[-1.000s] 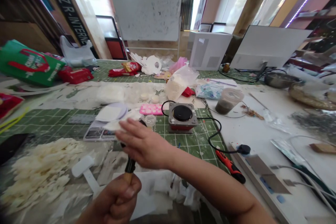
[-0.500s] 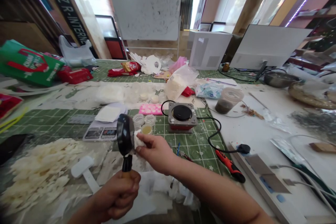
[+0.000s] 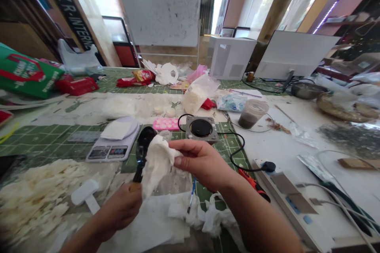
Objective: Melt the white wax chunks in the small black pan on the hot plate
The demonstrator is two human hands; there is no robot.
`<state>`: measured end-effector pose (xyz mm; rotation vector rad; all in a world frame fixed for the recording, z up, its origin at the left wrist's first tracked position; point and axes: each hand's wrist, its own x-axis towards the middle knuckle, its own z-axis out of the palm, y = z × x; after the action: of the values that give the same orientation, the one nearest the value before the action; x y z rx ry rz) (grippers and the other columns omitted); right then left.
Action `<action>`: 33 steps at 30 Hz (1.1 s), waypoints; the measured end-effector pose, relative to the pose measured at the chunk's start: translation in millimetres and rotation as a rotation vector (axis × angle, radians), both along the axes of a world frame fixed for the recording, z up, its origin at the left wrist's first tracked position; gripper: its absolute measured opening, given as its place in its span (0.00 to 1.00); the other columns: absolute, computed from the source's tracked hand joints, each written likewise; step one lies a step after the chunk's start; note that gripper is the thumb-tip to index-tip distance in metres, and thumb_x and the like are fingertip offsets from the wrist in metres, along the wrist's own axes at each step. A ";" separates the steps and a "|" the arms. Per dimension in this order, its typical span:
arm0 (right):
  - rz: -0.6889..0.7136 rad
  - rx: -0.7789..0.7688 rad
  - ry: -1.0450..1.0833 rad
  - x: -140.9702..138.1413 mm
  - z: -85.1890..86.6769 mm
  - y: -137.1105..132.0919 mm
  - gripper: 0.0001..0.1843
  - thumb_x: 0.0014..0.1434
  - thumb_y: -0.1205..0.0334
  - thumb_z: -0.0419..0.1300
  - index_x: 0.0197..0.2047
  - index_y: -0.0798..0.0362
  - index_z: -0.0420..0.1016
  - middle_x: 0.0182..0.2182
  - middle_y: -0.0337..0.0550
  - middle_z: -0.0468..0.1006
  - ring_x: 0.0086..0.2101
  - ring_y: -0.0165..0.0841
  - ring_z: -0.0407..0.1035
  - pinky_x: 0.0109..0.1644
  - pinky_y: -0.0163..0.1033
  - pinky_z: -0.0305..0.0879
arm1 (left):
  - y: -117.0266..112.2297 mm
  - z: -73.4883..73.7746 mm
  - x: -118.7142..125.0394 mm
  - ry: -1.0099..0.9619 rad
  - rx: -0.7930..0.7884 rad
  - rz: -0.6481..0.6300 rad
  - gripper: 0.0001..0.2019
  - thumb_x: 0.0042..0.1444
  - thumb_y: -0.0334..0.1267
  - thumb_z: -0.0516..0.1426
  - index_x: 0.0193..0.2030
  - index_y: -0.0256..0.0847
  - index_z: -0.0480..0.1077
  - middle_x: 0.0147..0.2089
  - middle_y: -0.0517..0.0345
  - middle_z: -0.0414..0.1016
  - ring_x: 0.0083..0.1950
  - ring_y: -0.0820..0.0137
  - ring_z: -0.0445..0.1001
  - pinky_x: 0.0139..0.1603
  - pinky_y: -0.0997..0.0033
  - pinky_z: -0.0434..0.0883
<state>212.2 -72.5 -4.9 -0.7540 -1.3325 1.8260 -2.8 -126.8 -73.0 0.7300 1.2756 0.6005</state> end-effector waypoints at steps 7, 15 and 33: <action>0.022 0.714 -0.739 -2.9 -41.0 -16.9 0.23 0.55 0.66 0.50 0.55 0.50 0.61 0.54 0.48 0.63 0.52 0.33 0.58 0.56 0.43 0.54 | 18.2 29.5 -14.2 0.067 0.099 0.090 0.21 0.46 0.52 0.55 0.21 0.42 0.47 0.12 0.74 0.45 0.12 0.85 0.40 0.10 0.84 0.40; 0.393 0.779 -1.010 3.3 -33.0 -31.7 0.26 0.54 0.60 0.53 0.56 0.52 0.60 0.57 0.51 0.59 0.54 0.39 0.56 0.56 0.43 0.53 | 53.1 50.9 27.3 0.076 0.231 -0.116 0.18 0.48 0.52 0.53 0.23 0.42 0.51 0.12 0.73 0.47 0.13 0.84 0.43 0.10 0.84 0.42; 0.365 0.724 -1.060 24.5 -12.6 -45.7 0.21 0.57 0.60 0.50 0.54 0.48 0.62 0.51 0.44 0.66 0.49 0.34 0.61 0.53 0.38 0.58 | 59.5 39.7 8.8 -0.010 0.208 0.005 0.17 0.52 0.51 0.47 0.22 0.41 0.52 0.12 0.72 0.47 0.10 0.84 0.41 0.09 0.84 0.38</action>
<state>236.6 -118.2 -17.5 -1.1471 -2.7368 0.9437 6.0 -67.3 -33.4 0.8946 1.2167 0.7478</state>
